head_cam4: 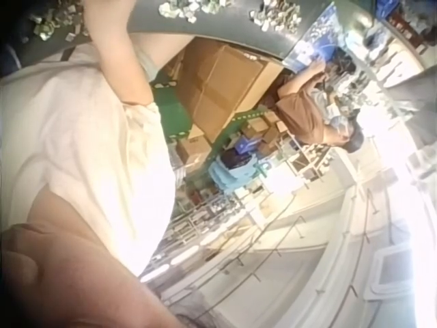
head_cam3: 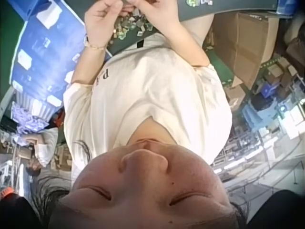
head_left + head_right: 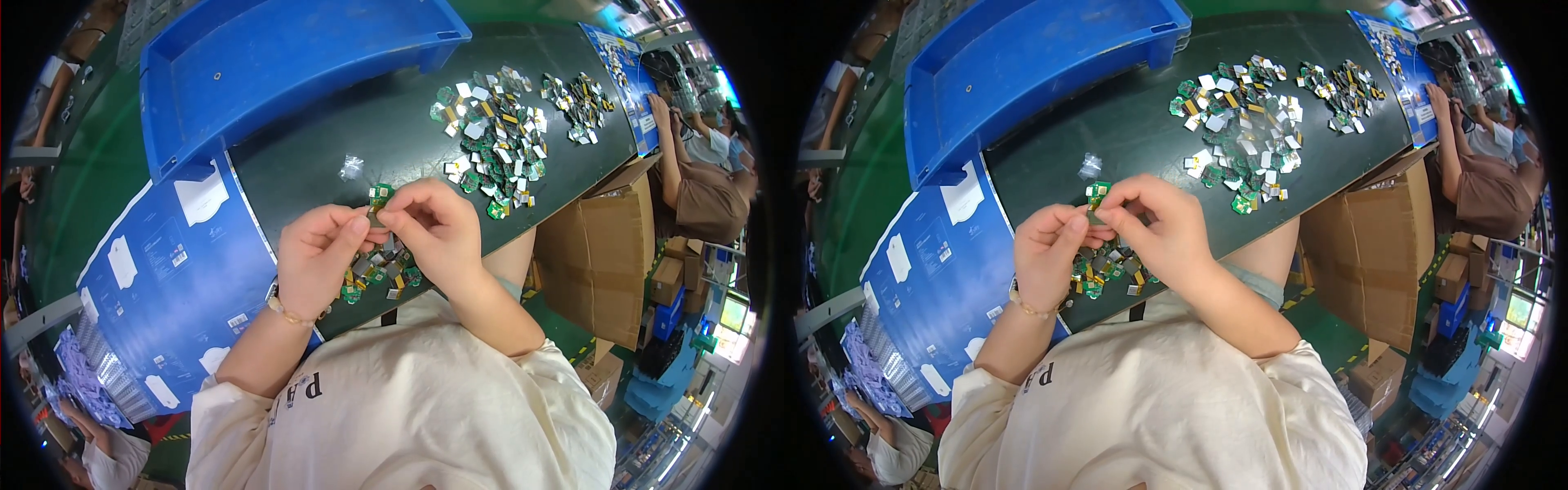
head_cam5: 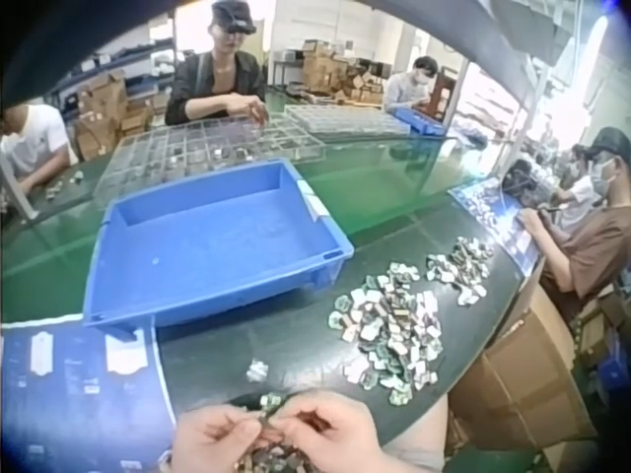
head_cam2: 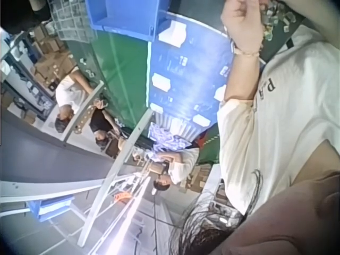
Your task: Sorting and inspecting small electronic circuit boards on a factory workbench.
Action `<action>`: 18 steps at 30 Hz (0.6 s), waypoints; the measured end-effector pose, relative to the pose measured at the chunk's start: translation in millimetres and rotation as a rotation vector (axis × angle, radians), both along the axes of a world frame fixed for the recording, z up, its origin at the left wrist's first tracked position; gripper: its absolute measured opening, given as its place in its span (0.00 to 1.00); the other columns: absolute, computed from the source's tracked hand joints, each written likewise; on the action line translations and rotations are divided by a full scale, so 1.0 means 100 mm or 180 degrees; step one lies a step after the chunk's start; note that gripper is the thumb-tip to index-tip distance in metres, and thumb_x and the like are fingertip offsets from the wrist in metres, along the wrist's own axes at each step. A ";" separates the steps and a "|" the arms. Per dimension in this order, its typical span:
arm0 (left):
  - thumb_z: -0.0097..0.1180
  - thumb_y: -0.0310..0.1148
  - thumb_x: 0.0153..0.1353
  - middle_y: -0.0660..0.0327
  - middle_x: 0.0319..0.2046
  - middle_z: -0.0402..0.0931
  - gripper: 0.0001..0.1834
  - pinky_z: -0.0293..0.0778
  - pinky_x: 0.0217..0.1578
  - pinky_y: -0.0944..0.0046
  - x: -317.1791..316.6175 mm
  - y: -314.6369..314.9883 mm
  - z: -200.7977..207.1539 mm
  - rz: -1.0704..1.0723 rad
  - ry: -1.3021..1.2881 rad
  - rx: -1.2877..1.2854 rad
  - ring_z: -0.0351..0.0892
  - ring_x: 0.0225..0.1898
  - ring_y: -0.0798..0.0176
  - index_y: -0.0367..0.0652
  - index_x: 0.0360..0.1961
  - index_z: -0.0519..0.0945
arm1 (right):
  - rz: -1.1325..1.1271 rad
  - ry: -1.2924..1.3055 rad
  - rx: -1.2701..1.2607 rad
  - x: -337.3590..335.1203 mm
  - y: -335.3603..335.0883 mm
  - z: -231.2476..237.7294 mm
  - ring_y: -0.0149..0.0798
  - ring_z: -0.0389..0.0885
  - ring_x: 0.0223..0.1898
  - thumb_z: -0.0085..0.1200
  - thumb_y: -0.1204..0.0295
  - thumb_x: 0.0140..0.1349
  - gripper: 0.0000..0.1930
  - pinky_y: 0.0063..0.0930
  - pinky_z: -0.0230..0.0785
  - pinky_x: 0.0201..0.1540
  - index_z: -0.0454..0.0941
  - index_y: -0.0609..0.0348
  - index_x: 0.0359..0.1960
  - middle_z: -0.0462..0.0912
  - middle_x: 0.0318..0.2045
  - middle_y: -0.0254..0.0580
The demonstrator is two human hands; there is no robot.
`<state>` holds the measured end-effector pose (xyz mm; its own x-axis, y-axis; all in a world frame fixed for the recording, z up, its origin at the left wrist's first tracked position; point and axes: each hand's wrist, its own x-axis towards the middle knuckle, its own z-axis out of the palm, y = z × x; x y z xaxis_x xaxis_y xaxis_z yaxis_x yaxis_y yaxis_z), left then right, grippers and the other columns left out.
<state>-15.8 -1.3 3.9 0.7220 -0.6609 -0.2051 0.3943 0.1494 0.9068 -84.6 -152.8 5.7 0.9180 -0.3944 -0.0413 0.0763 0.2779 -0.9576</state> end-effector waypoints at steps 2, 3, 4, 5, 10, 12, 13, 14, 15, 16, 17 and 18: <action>0.52 0.27 0.66 0.57 0.37 0.82 0.07 0.78 0.40 0.70 -0.01 0.01 0.02 0.0087 -0.0212 0.0104 0.82 0.38 0.67 0.33 0.39 0.78 | -0.0022 -0.0152 -0.1860 0.00 -0.06 0.06 0.25 0.78 0.28 0.64 0.82 0.52 0.08 0.18 0.69 0.29 0.78 0.59 0.32 0.81 0.31 0.36; 0.52 0.27 0.66 0.57 0.37 0.82 0.07 0.78 0.40 0.70 0.00 0.02 -0.01 0.0086 -0.0212 0.0104 0.82 0.38 0.67 0.33 0.39 0.78 | -0.0023 -0.0153 -0.1860 0.03 -0.07 0.07 0.25 0.78 0.28 0.64 0.82 0.52 0.08 0.18 0.69 0.29 0.78 0.59 0.32 0.81 0.31 0.36; 0.53 0.28 0.66 0.57 0.37 0.82 0.08 0.78 0.40 0.70 0.02 0.02 -0.05 0.0079 0.0006 -0.0079 0.83 0.38 0.66 0.33 0.40 0.78 | -0.0136 -0.0403 -0.2184 0.07 -0.08 0.08 0.28 0.78 0.28 0.64 0.82 0.50 0.07 0.20 0.70 0.28 0.80 0.59 0.30 0.81 0.30 0.37; 0.53 0.28 0.66 0.57 0.37 0.82 0.08 0.79 0.39 0.70 0.03 0.02 -0.06 0.0072 0.0225 -0.0262 0.83 0.39 0.65 0.33 0.41 0.78 | -0.0250 -0.0655 -0.2507 0.09 -0.08 0.09 0.31 0.79 0.27 0.65 0.82 0.48 0.06 0.22 0.70 0.28 0.81 0.58 0.27 0.81 0.29 0.37; 0.54 0.28 0.65 0.56 0.37 0.82 0.10 0.79 0.40 0.69 0.02 -0.01 -0.06 0.0442 0.0639 -0.0471 0.84 0.39 0.63 0.33 0.45 0.78 | -0.0423 -0.0476 -0.2815 0.09 -0.07 0.09 0.34 0.79 0.27 0.66 0.81 0.46 0.08 0.24 0.71 0.29 0.81 0.58 0.28 0.80 0.28 0.37; 0.54 0.28 0.65 0.55 0.37 0.82 0.11 0.79 0.40 0.69 0.02 0.00 -0.07 0.0454 0.0617 -0.0442 0.84 0.39 0.62 0.33 0.45 0.79 | -0.0413 -0.0455 -0.2865 0.10 -0.08 0.08 0.35 0.79 0.27 0.66 0.81 0.46 0.08 0.25 0.71 0.29 0.81 0.58 0.29 0.80 0.27 0.37; 0.54 0.28 0.65 0.55 0.38 0.82 0.11 0.79 0.41 0.69 0.03 -0.01 -0.06 0.0431 0.0433 -0.0307 0.84 0.39 0.62 0.33 0.46 0.79 | -0.0424 -0.0513 -0.3042 0.10 -0.10 0.09 0.35 0.78 0.26 0.66 0.80 0.46 0.08 0.25 0.70 0.28 0.81 0.58 0.29 0.79 0.27 0.37; 0.54 0.28 0.65 0.54 0.39 0.82 0.11 0.79 0.41 0.70 0.04 -0.01 -0.05 0.0408 0.0250 -0.0172 0.84 0.39 0.61 0.33 0.46 0.79 | -0.0435 -0.0570 -0.3218 0.11 -0.11 0.09 0.35 0.78 0.26 0.66 0.80 0.46 0.08 0.25 0.70 0.28 0.80 0.57 0.28 0.79 0.26 0.37; 0.54 0.28 0.65 0.54 0.39 0.82 0.11 0.79 0.41 0.70 0.04 -0.01 -0.05 0.0402 0.0252 -0.0176 0.84 0.39 0.61 0.33 0.46 0.79 | -0.0439 -0.0566 -0.3223 0.12 -0.11 0.09 0.35 0.78 0.26 0.66 0.80 0.46 0.08 0.25 0.70 0.28 0.80 0.57 0.28 0.79 0.26 0.37; 0.55 0.27 0.64 0.55 0.39 0.82 0.11 0.79 0.41 0.70 0.03 -0.02 -0.04 0.0419 0.0081 -0.0085 0.83 0.40 0.62 0.33 0.46 0.80 | -0.0431 -0.0556 -0.3305 0.12 -0.11 0.08 0.36 0.78 0.27 0.65 0.79 0.47 0.08 0.27 0.69 0.28 0.80 0.57 0.28 0.79 0.27 0.38; 0.55 0.25 0.64 0.55 0.40 0.82 0.11 0.78 0.42 0.70 0.03 -0.02 -0.04 0.0435 -0.0089 0.0006 0.83 0.40 0.63 0.32 0.45 0.80 | -0.0423 -0.0546 -0.3387 0.13 -0.11 0.07 0.38 0.77 0.27 0.65 0.79 0.47 0.08 0.28 0.68 0.28 0.79 0.57 0.28 0.79 0.27 0.38; 0.55 0.25 0.64 0.55 0.40 0.82 0.11 0.78 0.42 0.70 0.02 -0.02 -0.05 0.0432 -0.0087 0.0008 0.83 0.40 0.63 0.32 0.45 0.80 | -0.0423 -0.0542 -0.3385 0.13 -0.11 0.05 0.38 0.77 0.27 0.65 0.79 0.47 0.08 0.28 0.68 0.28 0.79 0.57 0.28 0.79 0.27 0.38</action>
